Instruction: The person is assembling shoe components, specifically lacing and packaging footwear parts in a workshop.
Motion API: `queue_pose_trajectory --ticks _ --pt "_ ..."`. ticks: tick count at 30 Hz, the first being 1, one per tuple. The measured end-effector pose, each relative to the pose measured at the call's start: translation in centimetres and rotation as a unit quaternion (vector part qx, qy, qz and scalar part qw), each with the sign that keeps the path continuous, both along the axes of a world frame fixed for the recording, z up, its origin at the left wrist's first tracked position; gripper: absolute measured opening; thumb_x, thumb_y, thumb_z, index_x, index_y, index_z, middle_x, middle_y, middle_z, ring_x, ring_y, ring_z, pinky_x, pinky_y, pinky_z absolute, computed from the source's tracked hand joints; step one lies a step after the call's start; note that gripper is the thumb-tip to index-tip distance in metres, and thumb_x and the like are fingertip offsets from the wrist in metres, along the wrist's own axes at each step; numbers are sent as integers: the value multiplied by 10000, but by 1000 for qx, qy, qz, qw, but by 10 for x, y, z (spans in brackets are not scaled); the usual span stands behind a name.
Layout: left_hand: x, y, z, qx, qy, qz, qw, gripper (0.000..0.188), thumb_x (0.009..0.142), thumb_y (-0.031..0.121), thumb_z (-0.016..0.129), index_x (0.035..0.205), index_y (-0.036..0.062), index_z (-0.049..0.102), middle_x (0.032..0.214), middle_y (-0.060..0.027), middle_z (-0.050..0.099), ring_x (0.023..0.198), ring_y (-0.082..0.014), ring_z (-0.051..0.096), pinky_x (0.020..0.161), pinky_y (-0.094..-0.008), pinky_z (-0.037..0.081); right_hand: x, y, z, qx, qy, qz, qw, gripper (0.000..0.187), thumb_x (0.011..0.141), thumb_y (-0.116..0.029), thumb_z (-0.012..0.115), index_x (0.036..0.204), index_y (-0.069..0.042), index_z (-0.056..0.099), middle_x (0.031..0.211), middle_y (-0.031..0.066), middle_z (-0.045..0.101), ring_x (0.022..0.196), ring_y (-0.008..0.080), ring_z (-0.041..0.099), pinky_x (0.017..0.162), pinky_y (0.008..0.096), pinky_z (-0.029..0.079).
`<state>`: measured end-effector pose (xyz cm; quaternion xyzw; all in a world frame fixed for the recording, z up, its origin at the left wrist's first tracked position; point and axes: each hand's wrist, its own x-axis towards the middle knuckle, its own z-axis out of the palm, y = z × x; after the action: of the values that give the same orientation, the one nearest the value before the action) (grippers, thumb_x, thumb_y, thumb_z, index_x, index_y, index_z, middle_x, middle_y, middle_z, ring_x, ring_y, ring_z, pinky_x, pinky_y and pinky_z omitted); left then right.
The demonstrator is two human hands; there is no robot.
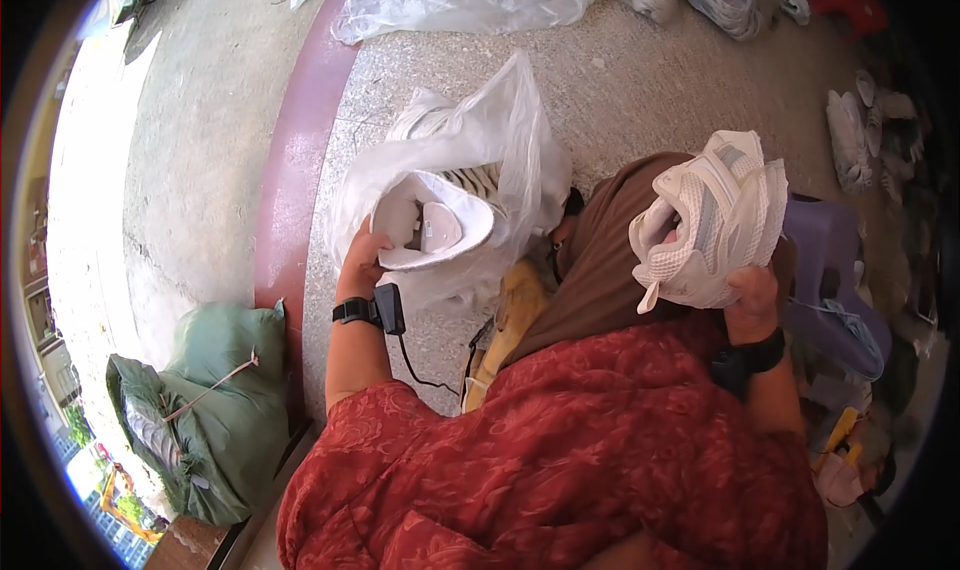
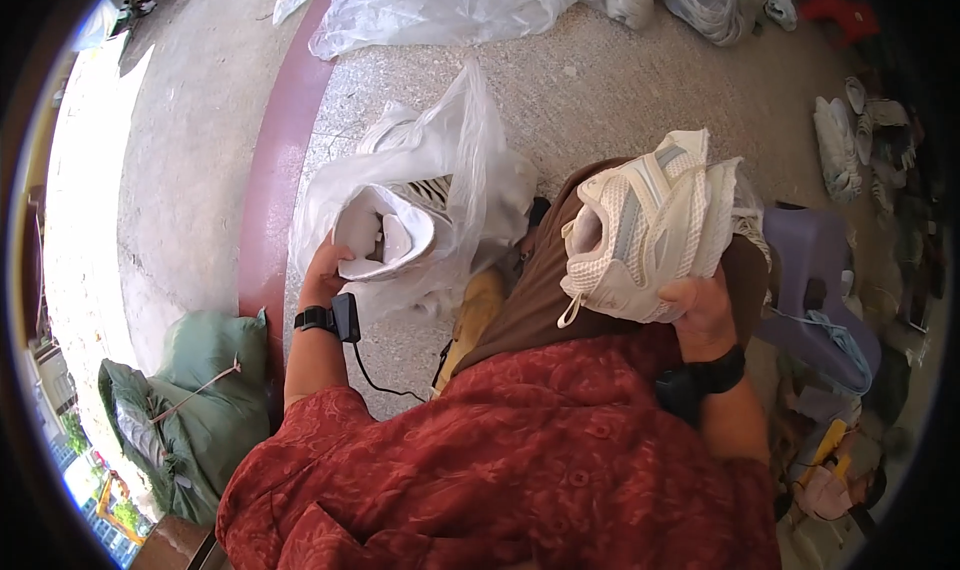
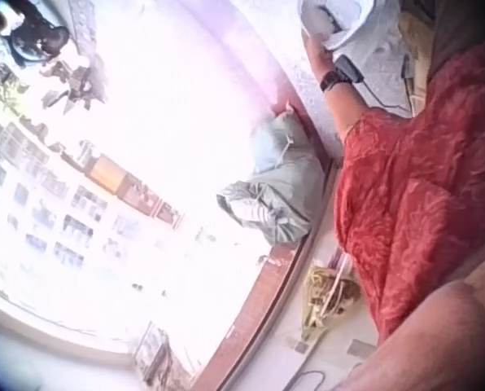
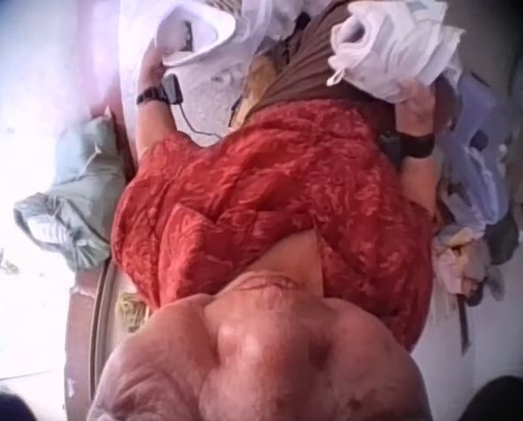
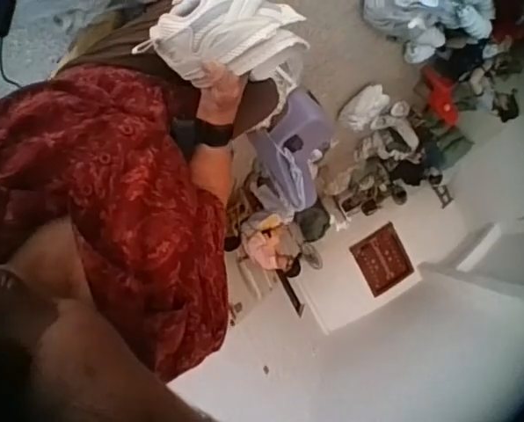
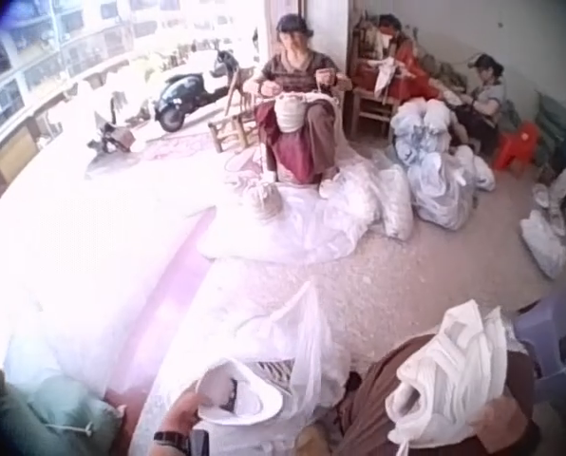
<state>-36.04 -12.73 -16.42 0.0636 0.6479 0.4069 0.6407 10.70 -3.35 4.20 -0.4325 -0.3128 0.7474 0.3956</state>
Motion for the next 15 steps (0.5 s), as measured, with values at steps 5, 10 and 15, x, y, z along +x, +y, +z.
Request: queue_pose_trajectory --ticks 5,10,15 --pt "3 -42 87 93 6 0 996 561 711 51 542 1259 33 422 1111 -151 545 1008 -287 551 837 -393 496 15 1 1 50 51 -55 996 697 613 -8 525 1294 23 379 1213 161 514 1094 307 532 952 421 431" --pt "46 -41 131 220 218 -71 948 540 728 63 532 1254 16 420 1121 -171 542 988 -287 568 837 -387 503 45 6 12 104 141 -140 975 626 719 -97 561 1298 34 364 1246 174 491 1154 316 482 1017 431 359" --pt "97 -11 165 348 392 -161 836 520 744 74 521 1248 -1 419 1131 -190 539 968 -286 585 838 -381 510 87 -19 37 212 139 -191 948 587 746 -71 550 1296 31 372 1258 163 482 1152 305 484 1020 422 352"
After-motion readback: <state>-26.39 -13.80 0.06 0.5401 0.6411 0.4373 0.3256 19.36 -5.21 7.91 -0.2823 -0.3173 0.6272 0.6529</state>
